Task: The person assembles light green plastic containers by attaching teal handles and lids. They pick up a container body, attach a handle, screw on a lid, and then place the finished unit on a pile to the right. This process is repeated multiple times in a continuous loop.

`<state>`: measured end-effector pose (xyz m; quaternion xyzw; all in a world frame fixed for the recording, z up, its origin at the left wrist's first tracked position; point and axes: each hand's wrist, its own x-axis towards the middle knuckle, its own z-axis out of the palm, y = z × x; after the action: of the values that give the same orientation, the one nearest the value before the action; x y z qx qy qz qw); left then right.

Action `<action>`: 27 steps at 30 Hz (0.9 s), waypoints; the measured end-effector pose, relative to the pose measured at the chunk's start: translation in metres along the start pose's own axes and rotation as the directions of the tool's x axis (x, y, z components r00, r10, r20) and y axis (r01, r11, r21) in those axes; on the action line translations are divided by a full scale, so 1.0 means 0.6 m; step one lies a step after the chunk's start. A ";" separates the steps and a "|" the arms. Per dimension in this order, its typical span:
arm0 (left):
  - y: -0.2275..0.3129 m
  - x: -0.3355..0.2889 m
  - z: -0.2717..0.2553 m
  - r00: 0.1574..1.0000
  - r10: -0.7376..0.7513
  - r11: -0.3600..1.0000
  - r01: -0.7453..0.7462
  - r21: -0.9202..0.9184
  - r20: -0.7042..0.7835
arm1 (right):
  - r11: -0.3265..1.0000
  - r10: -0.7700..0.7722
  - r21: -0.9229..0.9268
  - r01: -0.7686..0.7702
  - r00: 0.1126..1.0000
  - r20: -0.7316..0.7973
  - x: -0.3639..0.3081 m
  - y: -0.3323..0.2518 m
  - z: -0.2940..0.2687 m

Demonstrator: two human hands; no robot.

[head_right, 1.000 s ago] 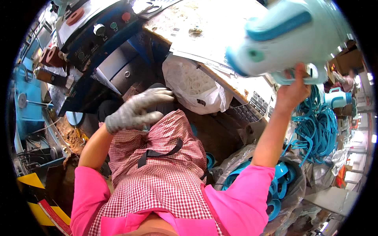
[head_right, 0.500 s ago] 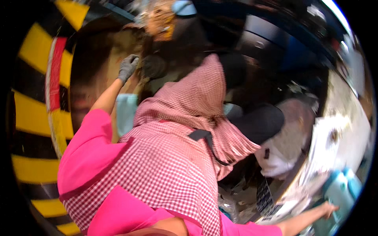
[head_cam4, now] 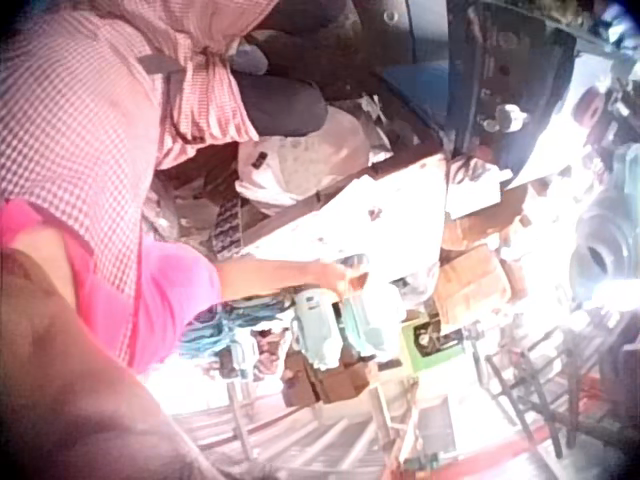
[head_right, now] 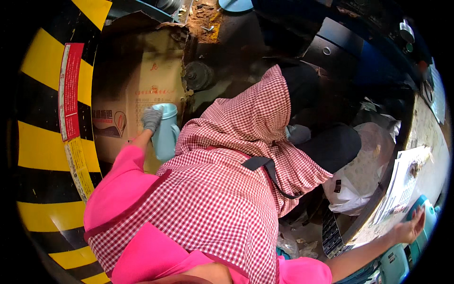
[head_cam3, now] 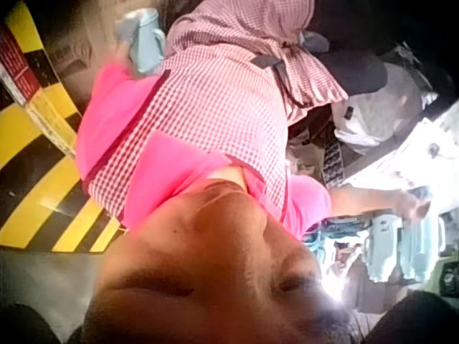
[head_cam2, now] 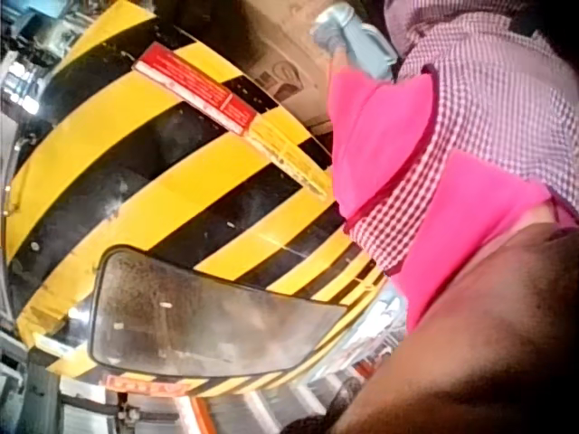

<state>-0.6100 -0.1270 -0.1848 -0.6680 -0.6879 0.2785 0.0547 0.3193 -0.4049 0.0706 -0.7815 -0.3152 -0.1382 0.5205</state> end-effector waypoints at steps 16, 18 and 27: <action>0.276 -0.050 -0.676 0.367 -0.341 -0.227 -0.926 -0.303 -0.866 | 0.870 0.089 0.397 -0.294 0.884 0.459 -0.392 -0.445 0.309; 0.318 -0.030 -0.627 0.590 -0.289 -0.353 -0.798 -0.489 -0.754 | 0.620 0.348 0.590 -0.517 0.855 0.384 -0.377 -0.374 0.263; 0.444 -0.103 -0.652 0.638 0.051 -0.315 -0.720 -0.618 -0.768 | 0.408 0.474 0.738 -0.537 0.816 0.332 -0.427 -0.330 0.195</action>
<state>-0.1921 -0.0772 0.0403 -0.7096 -0.3212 -0.4847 -0.3980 -0.0156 -0.3377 0.0260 -0.5193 -0.1094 0.2111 0.8209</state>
